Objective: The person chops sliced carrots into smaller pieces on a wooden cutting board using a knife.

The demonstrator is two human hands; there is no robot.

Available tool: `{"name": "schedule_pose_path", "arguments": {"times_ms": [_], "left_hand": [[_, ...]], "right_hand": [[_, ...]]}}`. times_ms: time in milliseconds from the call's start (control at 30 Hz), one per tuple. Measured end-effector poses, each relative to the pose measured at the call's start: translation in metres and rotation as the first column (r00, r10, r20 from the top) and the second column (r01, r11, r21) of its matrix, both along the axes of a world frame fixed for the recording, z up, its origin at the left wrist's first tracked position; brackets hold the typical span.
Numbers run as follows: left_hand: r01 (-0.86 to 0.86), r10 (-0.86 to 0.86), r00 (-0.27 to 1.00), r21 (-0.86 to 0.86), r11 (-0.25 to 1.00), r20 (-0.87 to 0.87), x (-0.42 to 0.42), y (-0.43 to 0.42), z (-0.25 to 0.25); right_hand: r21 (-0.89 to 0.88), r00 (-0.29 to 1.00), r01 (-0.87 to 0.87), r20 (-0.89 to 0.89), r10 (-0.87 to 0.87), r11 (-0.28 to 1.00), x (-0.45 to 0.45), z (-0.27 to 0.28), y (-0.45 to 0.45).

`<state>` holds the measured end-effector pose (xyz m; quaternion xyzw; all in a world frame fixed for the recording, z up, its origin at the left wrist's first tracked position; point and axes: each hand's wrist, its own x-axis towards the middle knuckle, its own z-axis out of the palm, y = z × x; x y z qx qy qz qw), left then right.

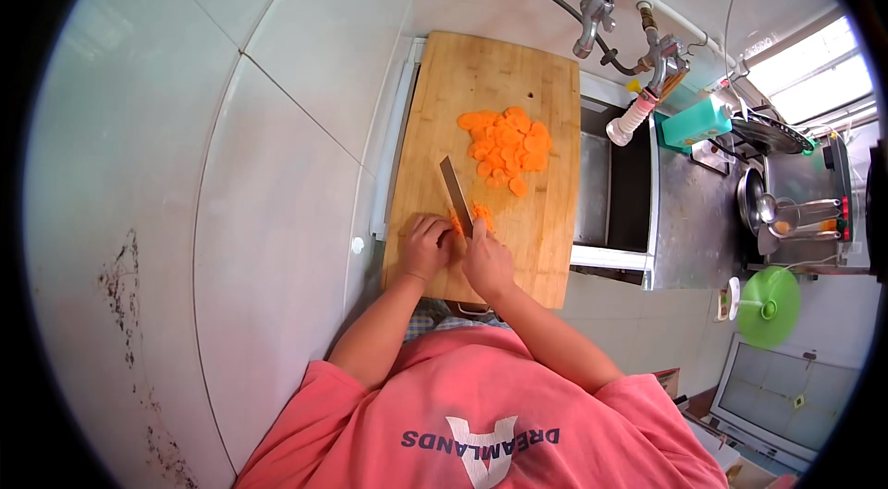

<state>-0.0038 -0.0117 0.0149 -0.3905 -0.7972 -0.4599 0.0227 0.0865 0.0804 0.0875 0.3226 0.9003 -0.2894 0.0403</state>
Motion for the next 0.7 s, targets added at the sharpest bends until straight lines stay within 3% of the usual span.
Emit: {"name": "schedule_pose_path", "arguments": {"times_ms": [700], "left_hand": [[-0.016,0.016,1.000,0.006,1.000,-0.002,-0.001,0.001,-0.003]], "right_hand": [[0.022,0.997,-0.072,0.015,0.072,0.997,-0.003,0.002,0.001]]}}
